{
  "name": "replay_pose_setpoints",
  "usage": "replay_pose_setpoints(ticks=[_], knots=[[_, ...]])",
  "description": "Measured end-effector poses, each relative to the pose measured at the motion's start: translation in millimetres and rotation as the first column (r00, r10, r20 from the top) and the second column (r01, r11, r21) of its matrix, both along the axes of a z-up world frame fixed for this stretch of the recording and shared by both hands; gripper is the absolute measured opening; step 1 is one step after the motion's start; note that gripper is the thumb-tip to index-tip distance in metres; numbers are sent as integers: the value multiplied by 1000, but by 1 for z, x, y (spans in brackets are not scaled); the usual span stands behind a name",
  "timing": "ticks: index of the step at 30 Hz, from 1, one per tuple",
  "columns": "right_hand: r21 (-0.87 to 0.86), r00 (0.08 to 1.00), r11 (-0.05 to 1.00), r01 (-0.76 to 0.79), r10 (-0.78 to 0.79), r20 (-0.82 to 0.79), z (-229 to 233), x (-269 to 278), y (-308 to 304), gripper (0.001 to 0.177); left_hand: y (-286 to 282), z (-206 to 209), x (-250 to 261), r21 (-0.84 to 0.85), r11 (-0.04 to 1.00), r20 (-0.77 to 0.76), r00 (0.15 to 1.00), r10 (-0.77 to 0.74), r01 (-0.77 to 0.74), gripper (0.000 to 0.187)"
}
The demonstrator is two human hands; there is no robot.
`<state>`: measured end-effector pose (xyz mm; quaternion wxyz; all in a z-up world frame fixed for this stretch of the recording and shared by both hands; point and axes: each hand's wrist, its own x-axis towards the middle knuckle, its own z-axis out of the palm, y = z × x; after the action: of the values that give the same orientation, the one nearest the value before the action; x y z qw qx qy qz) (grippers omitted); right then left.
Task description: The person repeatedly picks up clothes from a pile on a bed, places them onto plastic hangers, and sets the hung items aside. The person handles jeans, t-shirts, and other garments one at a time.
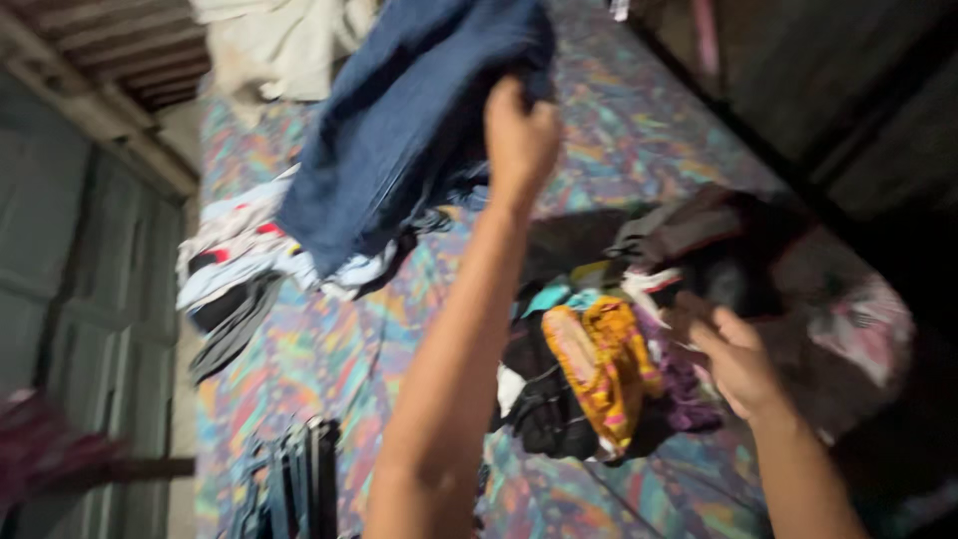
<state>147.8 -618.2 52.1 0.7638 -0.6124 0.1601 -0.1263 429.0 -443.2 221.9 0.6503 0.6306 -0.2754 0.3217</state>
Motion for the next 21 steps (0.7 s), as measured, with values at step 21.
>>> replay_pose_setpoints(ticks=[21], knots=[[-856, 663, 316, -410, -541, -517, -71, -54, -110, 81, -117, -223, -266, 757, 356, -496, 837, -232, 548, 22]])
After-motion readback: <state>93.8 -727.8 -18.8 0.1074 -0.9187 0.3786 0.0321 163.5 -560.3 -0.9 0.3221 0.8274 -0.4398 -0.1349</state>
